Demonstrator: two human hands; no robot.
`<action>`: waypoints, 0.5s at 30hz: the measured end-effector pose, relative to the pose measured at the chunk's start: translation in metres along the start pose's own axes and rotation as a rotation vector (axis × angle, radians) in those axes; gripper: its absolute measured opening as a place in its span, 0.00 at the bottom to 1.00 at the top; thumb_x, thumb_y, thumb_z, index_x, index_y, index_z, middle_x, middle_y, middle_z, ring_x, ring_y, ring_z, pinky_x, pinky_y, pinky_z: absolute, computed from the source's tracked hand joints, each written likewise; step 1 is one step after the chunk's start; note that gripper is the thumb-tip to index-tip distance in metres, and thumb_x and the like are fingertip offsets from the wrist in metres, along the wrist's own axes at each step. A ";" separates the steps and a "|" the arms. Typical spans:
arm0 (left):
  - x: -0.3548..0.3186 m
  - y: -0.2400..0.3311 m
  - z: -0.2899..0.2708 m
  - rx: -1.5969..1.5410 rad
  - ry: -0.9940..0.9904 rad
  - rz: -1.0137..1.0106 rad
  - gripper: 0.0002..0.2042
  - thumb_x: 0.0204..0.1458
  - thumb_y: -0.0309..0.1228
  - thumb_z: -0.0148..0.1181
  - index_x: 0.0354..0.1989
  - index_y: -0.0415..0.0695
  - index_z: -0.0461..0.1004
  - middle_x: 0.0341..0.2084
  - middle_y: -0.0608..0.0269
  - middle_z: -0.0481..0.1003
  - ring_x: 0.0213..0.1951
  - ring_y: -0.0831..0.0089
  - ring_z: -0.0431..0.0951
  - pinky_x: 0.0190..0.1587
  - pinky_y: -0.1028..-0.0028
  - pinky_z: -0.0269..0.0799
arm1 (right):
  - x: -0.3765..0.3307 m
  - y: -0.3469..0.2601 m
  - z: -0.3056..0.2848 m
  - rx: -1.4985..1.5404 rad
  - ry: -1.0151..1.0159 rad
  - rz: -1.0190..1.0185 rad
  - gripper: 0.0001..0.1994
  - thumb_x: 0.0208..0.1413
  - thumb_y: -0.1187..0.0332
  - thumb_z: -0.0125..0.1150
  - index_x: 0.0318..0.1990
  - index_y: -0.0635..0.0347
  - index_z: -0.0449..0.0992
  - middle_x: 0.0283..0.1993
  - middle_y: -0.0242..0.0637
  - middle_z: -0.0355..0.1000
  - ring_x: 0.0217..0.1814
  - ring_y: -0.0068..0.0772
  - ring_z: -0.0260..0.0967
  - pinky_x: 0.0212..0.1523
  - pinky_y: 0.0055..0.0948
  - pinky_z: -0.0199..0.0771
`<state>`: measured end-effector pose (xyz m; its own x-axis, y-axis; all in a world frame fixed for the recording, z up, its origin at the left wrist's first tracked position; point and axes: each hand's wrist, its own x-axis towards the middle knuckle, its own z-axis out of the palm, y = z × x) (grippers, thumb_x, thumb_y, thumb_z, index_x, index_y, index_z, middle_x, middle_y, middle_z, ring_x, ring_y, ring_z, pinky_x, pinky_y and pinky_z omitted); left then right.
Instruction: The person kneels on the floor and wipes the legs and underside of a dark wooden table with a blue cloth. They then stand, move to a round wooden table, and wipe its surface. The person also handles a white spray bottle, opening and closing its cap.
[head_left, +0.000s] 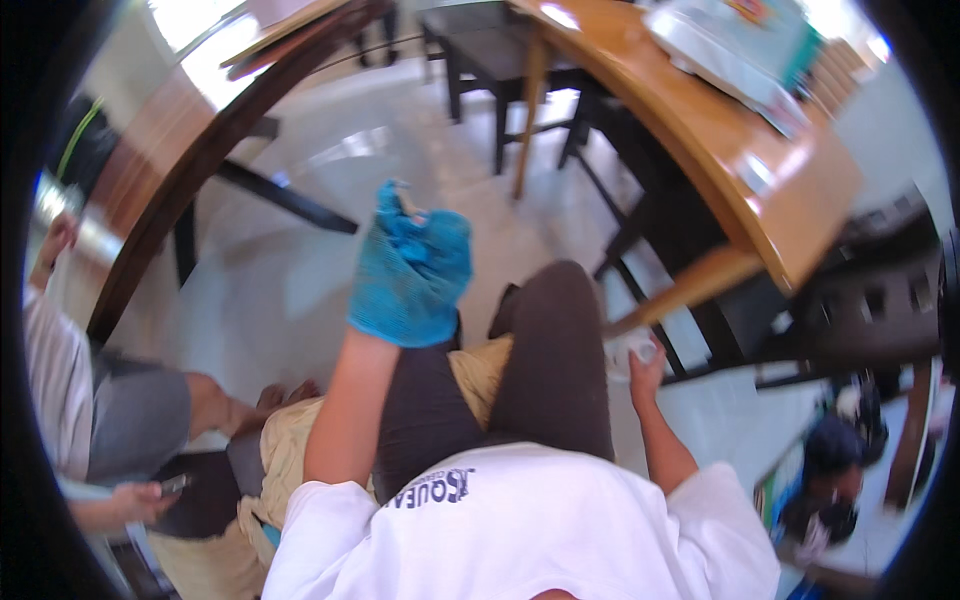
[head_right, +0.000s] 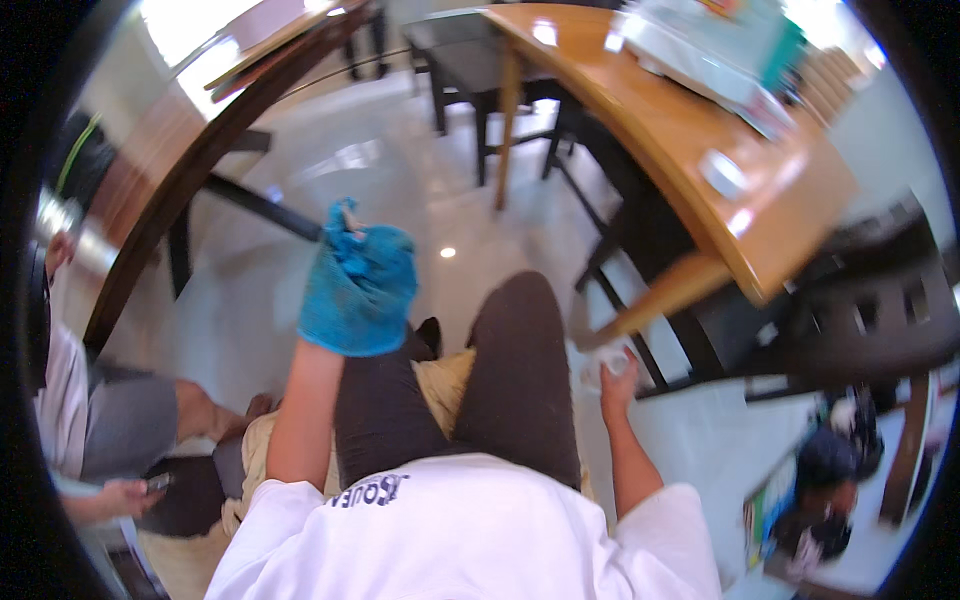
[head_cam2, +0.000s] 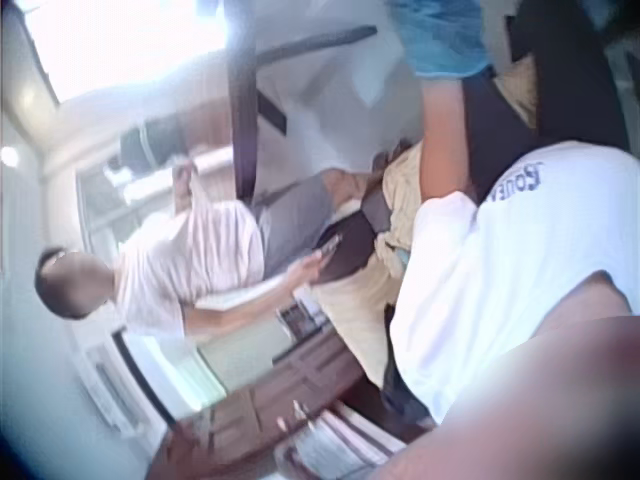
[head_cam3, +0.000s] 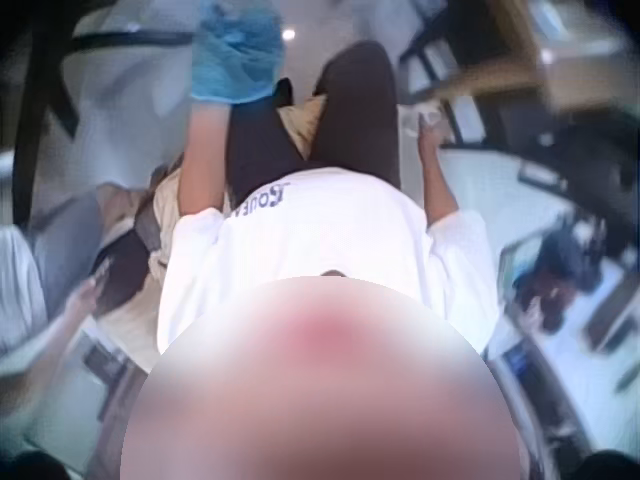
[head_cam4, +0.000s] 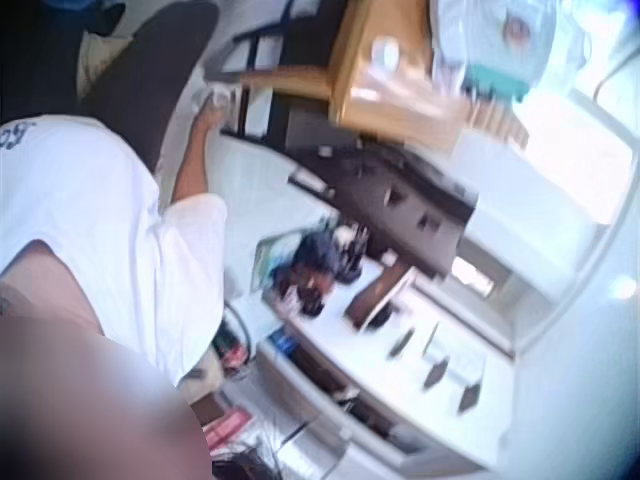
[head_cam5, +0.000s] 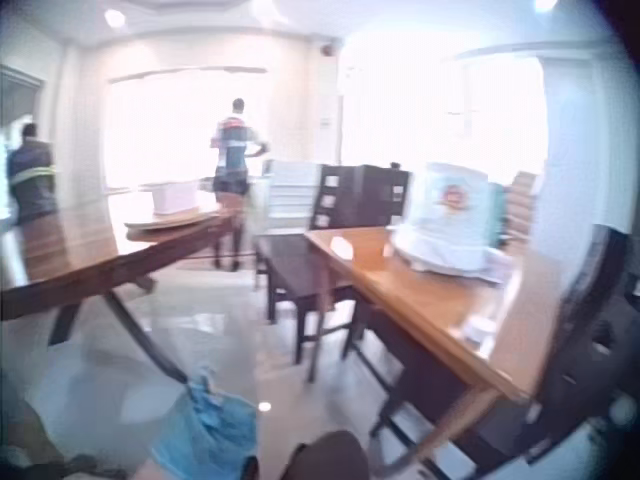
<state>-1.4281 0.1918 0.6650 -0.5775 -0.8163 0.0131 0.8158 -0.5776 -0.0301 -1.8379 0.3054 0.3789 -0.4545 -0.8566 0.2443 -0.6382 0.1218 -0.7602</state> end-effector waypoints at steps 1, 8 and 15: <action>0.011 -0.017 0.009 0.108 0.122 0.108 0.20 0.54 0.45 0.55 0.15 0.50 0.61 0.14 0.72 0.59 0.20 0.79 0.60 0.27 0.79 0.63 | -0.005 0.004 -0.014 -0.050 0.073 -0.006 0.27 0.45 0.70 0.65 0.55 0.62 0.63 0.54 0.48 0.64 0.58 0.46 0.60 0.59 0.36 0.57; 0.017 -0.035 -0.004 0.216 -0.069 0.009 0.16 0.57 0.41 0.51 0.19 0.47 0.68 0.18 0.66 0.68 0.26 0.72 0.68 0.36 0.73 0.68 | -0.037 0.010 -0.080 -0.056 0.239 0.160 0.27 0.43 0.69 0.66 0.52 0.61 0.65 0.49 0.49 0.68 0.53 0.51 0.64 0.54 0.39 0.63; -0.012 -0.057 -0.027 0.078 -0.005 -0.127 0.18 0.57 0.45 0.51 0.22 0.46 0.73 0.17 0.64 0.71 0.26 0.68 0.74 0.37 0.67 0.78 | -0.082 0.055 -0.085 -0.043 0.373 0.262 0.28 0.43 0.69 0.67 0.54 0.63 0.64 0.48 0.53 0.68 0.52 0.53 0.65 0.54 0.40 0.64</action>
<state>-1.4685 0.2346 0.6399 -0.6760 -0.7367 0.0170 0.7365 -0.6746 0.0501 -1.8885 0.4251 0.3680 -0.7915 -0.5563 0.2529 -0.4934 0.3376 -0.8016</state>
